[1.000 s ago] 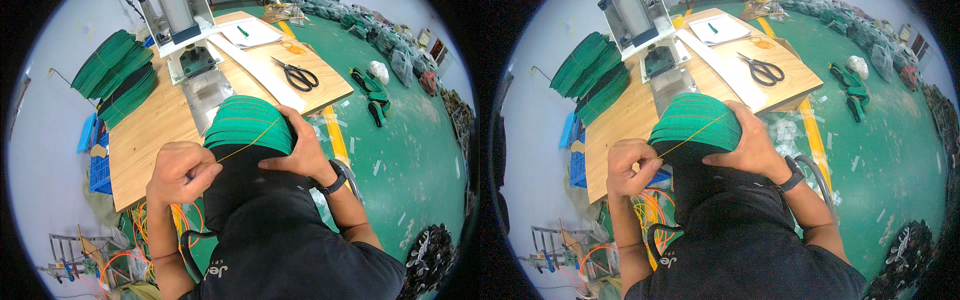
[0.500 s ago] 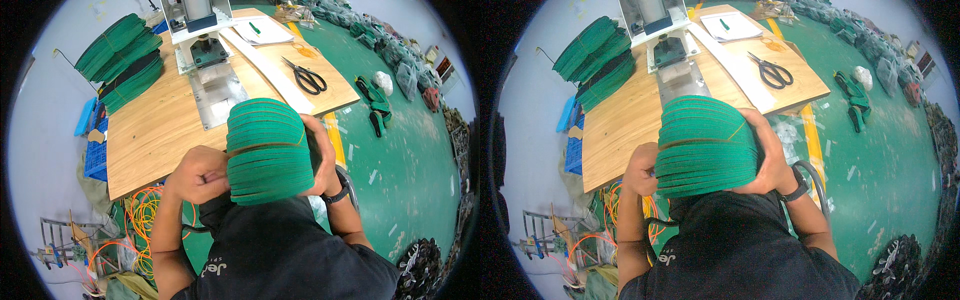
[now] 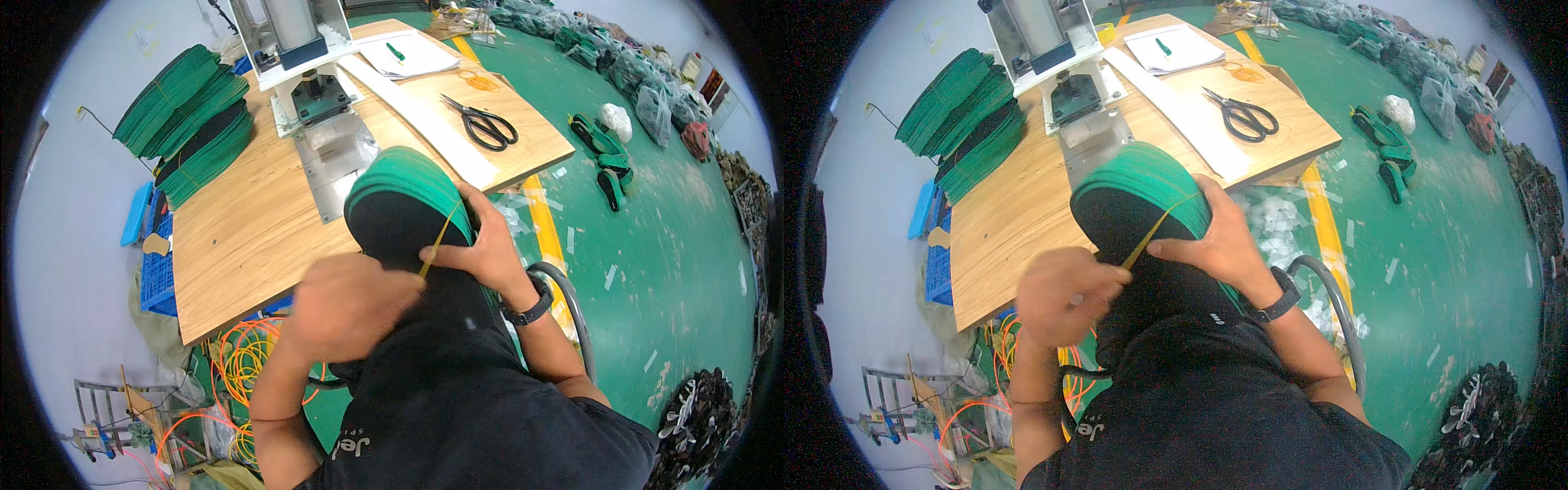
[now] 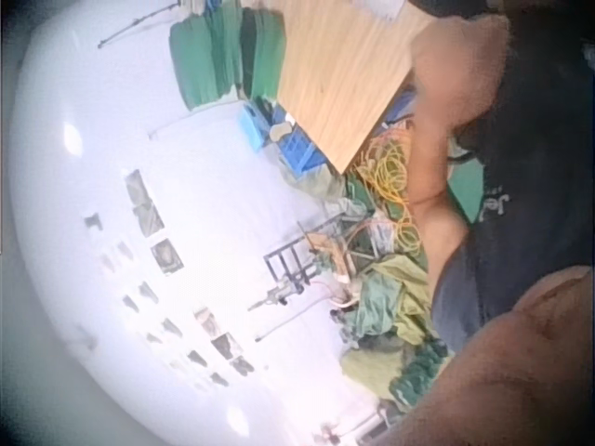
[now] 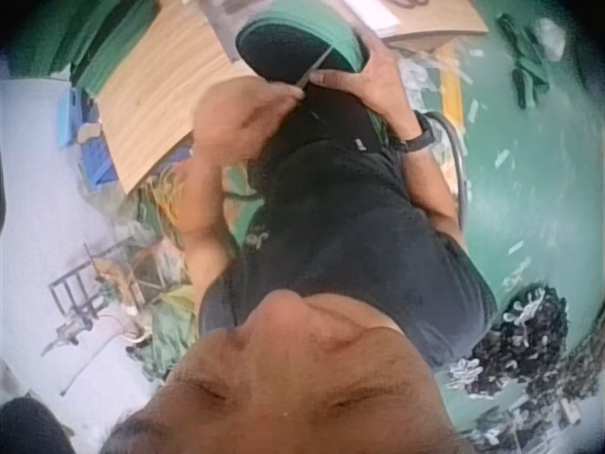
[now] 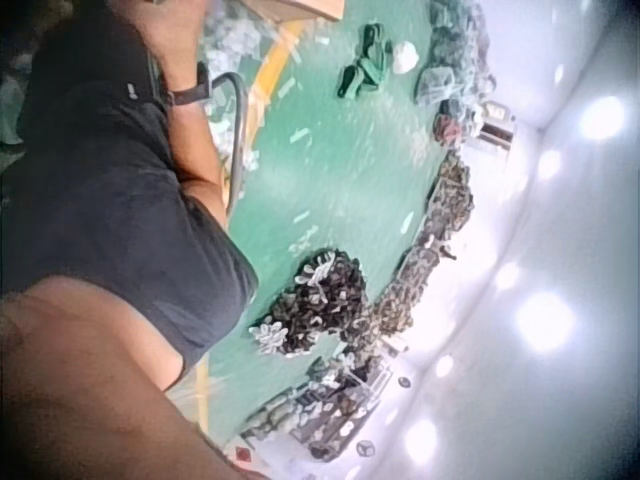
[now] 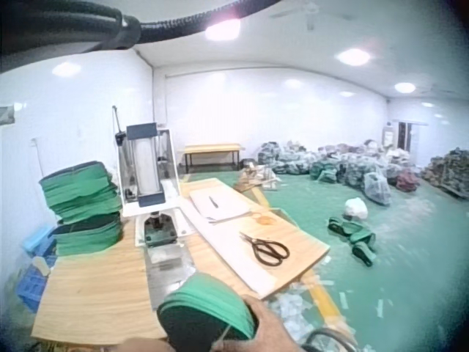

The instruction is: The person removes a rubber band from a stack of insoles, cuts a strip of material labels with scissors, and uses a machine to press a logo onto the heel area of individual insoles.

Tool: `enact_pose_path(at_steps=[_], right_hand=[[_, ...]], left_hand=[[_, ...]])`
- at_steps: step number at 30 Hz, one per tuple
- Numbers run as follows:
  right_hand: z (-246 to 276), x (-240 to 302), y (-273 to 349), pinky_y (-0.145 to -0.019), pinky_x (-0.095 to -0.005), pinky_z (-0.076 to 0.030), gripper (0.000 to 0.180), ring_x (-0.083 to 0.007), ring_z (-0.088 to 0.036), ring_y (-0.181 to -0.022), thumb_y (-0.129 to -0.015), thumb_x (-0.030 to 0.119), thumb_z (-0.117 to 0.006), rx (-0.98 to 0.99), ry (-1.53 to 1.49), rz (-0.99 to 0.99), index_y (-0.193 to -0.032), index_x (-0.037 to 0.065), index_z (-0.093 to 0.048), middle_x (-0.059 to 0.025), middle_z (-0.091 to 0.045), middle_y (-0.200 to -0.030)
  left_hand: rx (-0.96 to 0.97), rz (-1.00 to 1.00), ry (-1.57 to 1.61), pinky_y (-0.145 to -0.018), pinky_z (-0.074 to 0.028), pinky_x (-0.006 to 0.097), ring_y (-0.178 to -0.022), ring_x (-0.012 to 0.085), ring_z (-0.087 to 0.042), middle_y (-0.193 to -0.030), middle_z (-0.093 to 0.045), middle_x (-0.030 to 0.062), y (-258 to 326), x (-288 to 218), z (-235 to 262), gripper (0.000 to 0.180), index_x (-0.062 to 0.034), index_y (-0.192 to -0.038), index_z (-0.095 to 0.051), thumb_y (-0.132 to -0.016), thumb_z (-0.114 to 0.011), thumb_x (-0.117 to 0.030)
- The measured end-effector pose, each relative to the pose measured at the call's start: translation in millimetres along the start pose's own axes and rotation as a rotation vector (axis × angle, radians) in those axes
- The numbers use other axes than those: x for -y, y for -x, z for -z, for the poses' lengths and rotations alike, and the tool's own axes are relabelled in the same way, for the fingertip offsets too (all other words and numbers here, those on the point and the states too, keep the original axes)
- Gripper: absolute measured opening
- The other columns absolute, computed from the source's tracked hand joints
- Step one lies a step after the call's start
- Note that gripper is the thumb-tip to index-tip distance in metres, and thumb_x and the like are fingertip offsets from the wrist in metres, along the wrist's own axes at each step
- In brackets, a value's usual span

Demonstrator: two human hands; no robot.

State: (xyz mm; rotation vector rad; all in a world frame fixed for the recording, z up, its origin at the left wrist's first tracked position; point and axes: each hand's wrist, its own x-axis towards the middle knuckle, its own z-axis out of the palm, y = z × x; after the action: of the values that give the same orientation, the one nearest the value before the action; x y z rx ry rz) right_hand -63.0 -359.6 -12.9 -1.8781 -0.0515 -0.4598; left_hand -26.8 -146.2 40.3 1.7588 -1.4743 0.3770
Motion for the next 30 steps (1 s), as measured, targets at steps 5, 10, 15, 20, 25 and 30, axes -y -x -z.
enact_pose_path(at_steps=[5,10,15,20,25,30], right_hand=[[1,10,-14,-0.088,-0.0298,-0.046,0.067,-0.0178,-0.058,-0.099,-0.069,0.021,-0.079,-0.189,-0.588,0.007,-0.123,-0.004,-0.047,-0.0131,-0.060,-0.109],[-3,11,-15,-0.089,-0.0268,-0.044,0.065,-0.0165,-0.056,-0.100,-0.075,0.025,-0.071,-0.217,-0.827,0.108,-0.127,-0.003,-0.044,-0.0105,-0.058,-0.111],[-13,5,-27,-0.098,-0.0326,-0.037,0.052,-0.0204,-0.050,-0.114,-0.096,0.034,-0.039,-0.364,-0.354,0.259,-0.134,-0.003,-0.041,-0.0136,-0.052,-0.125],[2,-29,-11,-0.102,-0.0366,-0.034,0.053,-0.0260,-0.048,-0.120,-0.102,0.034,-0.023,-0.363,0.070,0.362,-0.133,-0.003,-0.043,-0.0162,-0.050,-0.130],[-7,-65,57,-0.107,-0.0401,-0.028,0.085,-0.0316,-0.033,-0.132,-0.084,0.045,-0.064,-0.008,-0.115,0.225,-0.142,-0.002,-0.025,-0.0185,-0.034,-0.141],[11,-54,53,-0.107,-0.0374,-0.029,0.104,-0.0257,-0.036,-0.128,-0.067,0.036,-0.083,-0.288,-0.406,-0.026,-0.141,-0.002,-0.020,-0.0170,-0.037,-0.139]], left_hand=[[0.176,0.191,0.182,-0.052,-0.042,0.036,-0.059,0.0268,-0.055,-0.066,-0.056,0.0074,33,15,-61,0.030,-0.0030,-0.106,-0.061,-0.076,-0.064,-0.005],[-0.250,0.196,-0.133,-0.107,-0.030,0.037,-0.127,0.0294,-0.039,-0.136,-0.040,0.0165,46,25,-62,0.080,0.0008,-0.138,-0.033,-0.071,-0.074,-0.015],[-0.314,0.447,0.590,-0.112,-0.019,0.040,-0.137,0.0312,-0.023,-0.147,-0.019,0.0233,9,43,-81,0.105,-0.0058,-0.147,-0.005,-0.067,-0.072,0.000],[-0.509,0.530,0.961,-0.112,-0.018,0.037,-0.139,0.0290,-0.017,-0.151,-0.009,0.0197,-20,45,-80,0.110,-0.0044,-0.147,-0.001,-0.062,-0.070,0.006],[-0.507,0.569,0.647,-0.104,-0.037,0.041,-0.124,0.0307,-0.044,-0.139,-0.036,0.0211,-21,69,-61,0.103,0.0005,-0.146,-0.013,-0.063,-0.071,-0.017],[0.085,0.504,0.437,-0.106,-0.031,0.040,-0.131,0.0295,-0.038,-0.143,-0.035,0.0199,-38,39,-103,0.091,0.0007,-0.144,-0.023,-0.071,-0.073,-0.022]])
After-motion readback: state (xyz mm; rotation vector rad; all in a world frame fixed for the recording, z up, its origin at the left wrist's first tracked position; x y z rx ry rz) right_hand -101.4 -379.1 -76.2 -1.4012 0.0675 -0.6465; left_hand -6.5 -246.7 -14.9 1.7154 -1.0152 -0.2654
